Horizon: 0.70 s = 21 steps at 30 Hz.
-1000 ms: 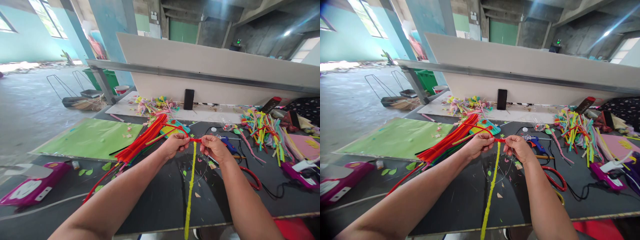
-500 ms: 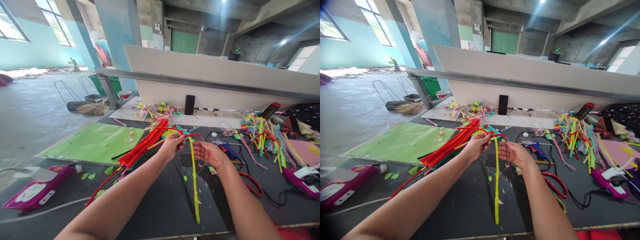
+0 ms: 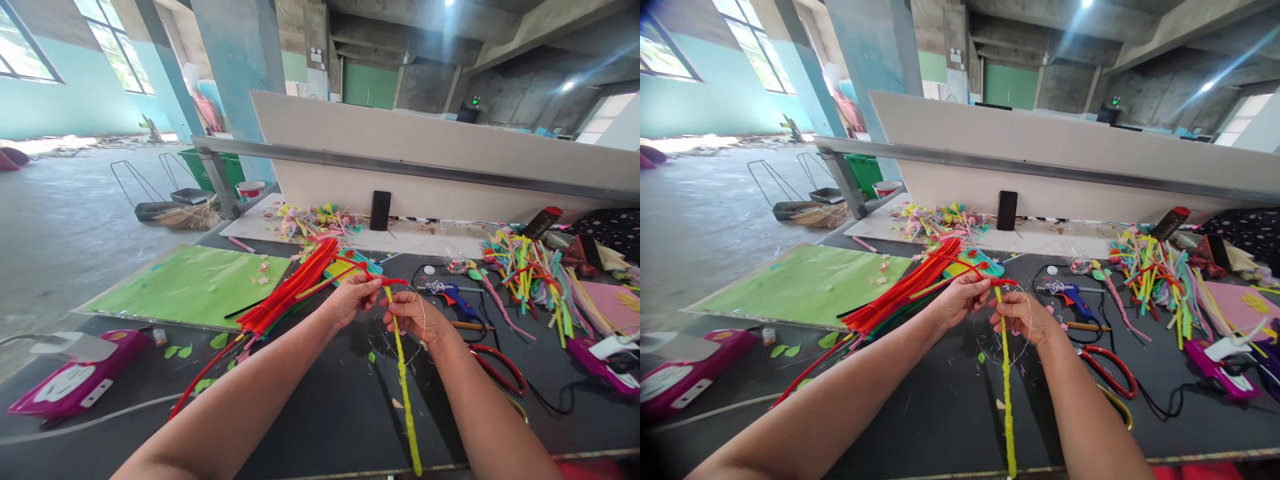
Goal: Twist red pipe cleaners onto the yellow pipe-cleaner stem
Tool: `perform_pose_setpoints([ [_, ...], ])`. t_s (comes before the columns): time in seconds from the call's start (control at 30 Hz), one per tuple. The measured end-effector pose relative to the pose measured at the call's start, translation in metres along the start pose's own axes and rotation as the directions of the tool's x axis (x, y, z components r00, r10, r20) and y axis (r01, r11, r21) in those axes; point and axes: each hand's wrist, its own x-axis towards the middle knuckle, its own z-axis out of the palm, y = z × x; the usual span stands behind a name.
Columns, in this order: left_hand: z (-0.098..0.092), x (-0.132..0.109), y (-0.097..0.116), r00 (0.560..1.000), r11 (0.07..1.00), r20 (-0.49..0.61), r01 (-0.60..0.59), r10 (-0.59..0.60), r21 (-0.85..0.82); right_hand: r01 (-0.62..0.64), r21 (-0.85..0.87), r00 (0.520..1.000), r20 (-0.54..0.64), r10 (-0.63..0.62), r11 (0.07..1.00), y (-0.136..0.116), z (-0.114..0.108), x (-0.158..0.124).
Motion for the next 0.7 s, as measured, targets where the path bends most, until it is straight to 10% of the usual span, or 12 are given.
perform_pose_setpoints([
  [0.7,0.004,0.000,-0.011,1.000,0.990,0.008,0.005,-0.004,-0.141,0.133,0.155,0.990,-0.064,-0.124,0.979,-0.003,-0.016,-0.002],
])
